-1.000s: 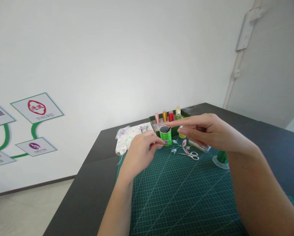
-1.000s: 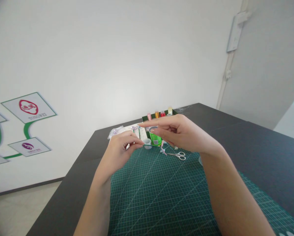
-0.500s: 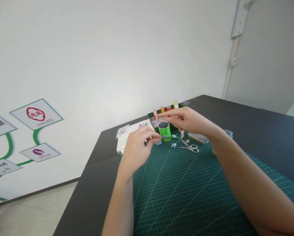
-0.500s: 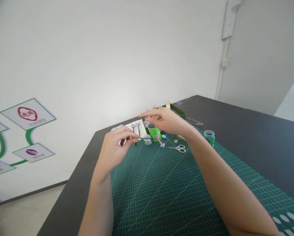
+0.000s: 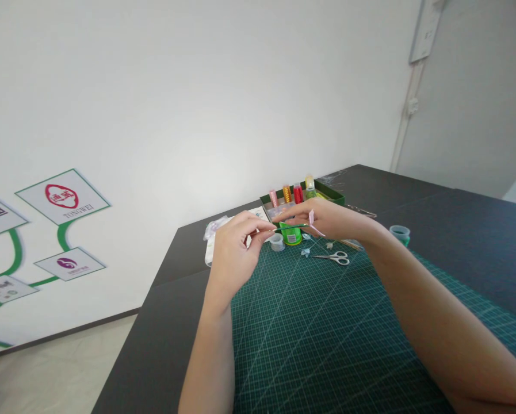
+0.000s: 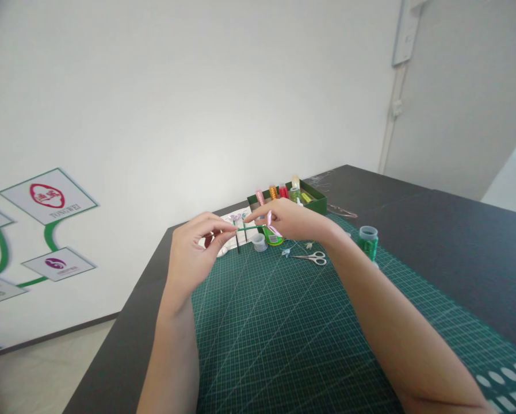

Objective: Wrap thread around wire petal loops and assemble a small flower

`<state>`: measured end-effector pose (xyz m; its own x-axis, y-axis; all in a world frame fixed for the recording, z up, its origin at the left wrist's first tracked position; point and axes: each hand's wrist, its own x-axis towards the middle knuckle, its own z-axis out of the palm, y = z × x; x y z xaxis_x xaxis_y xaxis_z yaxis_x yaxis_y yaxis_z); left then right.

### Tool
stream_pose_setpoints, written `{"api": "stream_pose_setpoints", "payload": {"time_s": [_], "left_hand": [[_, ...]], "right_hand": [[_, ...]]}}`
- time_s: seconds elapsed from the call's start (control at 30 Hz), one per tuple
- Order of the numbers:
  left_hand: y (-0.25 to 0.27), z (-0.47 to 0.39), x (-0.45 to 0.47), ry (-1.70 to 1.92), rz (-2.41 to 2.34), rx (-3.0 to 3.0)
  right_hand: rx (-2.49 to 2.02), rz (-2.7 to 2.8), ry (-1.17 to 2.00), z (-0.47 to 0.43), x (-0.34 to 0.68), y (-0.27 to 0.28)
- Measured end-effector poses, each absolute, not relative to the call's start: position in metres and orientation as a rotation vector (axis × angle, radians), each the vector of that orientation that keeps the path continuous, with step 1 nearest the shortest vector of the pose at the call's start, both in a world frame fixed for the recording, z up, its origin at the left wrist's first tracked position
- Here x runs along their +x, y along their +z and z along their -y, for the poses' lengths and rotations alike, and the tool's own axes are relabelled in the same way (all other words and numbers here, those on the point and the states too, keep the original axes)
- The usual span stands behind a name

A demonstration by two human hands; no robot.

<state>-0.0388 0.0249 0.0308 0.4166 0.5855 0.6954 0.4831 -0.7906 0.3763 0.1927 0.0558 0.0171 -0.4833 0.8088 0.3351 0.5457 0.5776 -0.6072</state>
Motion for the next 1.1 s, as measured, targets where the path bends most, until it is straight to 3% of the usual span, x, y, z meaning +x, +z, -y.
{"api": "stream_pose_setpoints", "payload": {"time_s": [0.4, 1.1], "left_hand": [[0.032, -0.026, -0.042, 1.435, -1.032, 2.488], [0.029, -0.035, -0.046, 1.567, -1.104, 2.427]], "right_hand": [[-1.098, 2.360, 0.467, -0.047, 0.182, 0.021], [-1.109, 2.504, 0.561, -0.030, 0.178, 0.024]]}}
